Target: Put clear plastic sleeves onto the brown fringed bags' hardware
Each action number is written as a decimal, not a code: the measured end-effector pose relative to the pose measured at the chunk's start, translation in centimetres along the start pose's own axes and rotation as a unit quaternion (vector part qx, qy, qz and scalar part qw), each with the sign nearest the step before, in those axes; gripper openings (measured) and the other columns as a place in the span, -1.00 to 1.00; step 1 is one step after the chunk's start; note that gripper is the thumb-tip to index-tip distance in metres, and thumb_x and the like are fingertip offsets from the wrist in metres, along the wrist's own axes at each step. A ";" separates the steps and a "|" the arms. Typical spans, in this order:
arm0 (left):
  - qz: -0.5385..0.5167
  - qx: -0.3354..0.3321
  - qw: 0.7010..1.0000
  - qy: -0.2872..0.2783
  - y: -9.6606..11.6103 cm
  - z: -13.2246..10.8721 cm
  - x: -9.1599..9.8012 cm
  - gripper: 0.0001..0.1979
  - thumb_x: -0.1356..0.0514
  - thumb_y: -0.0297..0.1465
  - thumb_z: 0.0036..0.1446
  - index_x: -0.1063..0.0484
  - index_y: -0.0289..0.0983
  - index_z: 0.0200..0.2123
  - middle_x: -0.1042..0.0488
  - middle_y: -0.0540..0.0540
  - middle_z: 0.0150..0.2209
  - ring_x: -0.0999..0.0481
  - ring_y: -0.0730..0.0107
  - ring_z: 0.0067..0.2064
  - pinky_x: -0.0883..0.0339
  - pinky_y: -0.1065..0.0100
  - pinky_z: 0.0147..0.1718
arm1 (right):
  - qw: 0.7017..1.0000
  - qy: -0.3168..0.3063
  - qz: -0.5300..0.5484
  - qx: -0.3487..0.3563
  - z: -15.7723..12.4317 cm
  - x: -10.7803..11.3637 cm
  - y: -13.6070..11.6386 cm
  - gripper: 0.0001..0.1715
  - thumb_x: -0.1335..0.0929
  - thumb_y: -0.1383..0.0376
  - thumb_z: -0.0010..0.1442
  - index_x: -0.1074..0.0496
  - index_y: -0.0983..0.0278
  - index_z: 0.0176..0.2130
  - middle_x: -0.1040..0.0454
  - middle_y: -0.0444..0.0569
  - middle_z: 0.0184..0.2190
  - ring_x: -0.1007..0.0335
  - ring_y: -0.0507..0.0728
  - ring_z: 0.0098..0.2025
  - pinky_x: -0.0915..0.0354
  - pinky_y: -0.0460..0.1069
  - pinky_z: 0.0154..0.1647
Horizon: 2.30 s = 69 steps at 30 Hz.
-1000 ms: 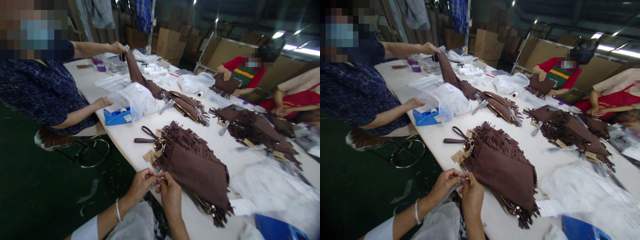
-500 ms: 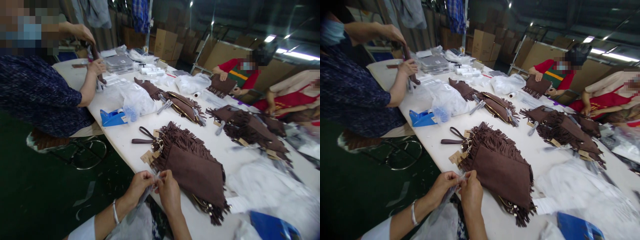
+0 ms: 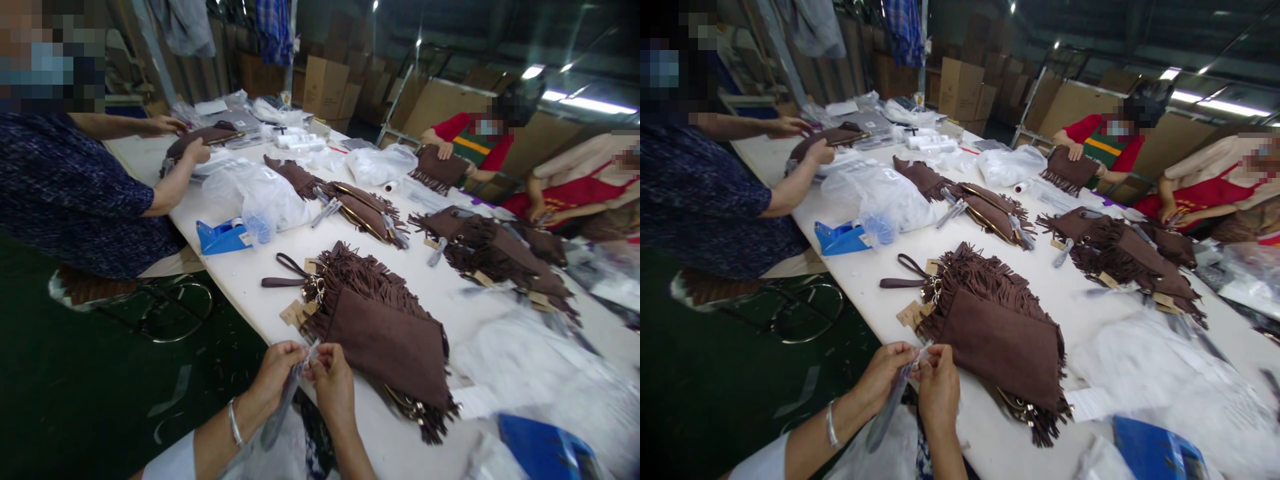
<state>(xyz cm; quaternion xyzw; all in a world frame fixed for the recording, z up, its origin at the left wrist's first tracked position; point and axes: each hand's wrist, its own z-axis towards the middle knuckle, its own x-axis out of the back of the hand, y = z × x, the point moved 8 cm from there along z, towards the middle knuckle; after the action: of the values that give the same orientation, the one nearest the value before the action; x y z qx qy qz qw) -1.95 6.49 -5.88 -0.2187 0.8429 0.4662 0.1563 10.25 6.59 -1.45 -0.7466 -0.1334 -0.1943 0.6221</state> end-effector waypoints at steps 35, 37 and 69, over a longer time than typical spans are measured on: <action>0.273 -0.206 0.936 0.087 4.2 -1.7 0.1 -0.79 -0.25 -0.26 0.05 -0.41 -0.26 -0.51 -0.46 0.01 -0.53 -0.40 0.38 -0.44 -0.20 0.45 -0.42 | 0.945 -0.079 -0.258 0.184 0.3 0.2 -4.3 -0.64 -0.19 0.59 0.12 -0.39 0.21 -0.28 -0.50 -0.14 -0.39 -0.41 0.00 -0.41 -0.08 -0.16 -0.41; 0.221 -0.154 0.959 0.086 3.5 -1.2 0.5 -0.81 -0.27 -0.29 -0.01 -0.40 -0.27 -0.53 -0.46 0.00 -0.56 -0.40 0.38 -0.48 -0.20 0.43 -0.46 | 0.941 -0.078 -0.272 0.187 0.2 0.1 -4.1 -0.63 -0.18 0.59 0.14 -0.39 0.20 -0.25 -0.50 -0.13 -0.37 -0.41 0.00 -0.41 -0.08 -0.15 -0.41; 0.096 0.046 0.994 -0.015 0.1 0.6 1.0 -0.78 -0.37 -0.34 -0.11 -0.42 -0.33 -0.46 -0.44 -0.02 -0.57 -0.44 0.41 -0.54 -0.30 0.47 -0.53 | 0.886 -0.038 -0.384 0.257 -0.2 -1.4 -1.9 -0.82 -0.33 0.44 0.16 -0.37 0.17 -0.24 -0.49 -0.15 -0.36 -0.48 0.09 -0.43 -0.24 -0.10 -0.54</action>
<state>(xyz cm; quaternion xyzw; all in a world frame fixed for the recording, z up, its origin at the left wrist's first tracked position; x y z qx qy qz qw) -2.84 6.81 -6.63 -0.1226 0.8780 0.4429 0.1337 8.17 6.86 -0.43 -0.4584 -0.4783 -0.3481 0.6633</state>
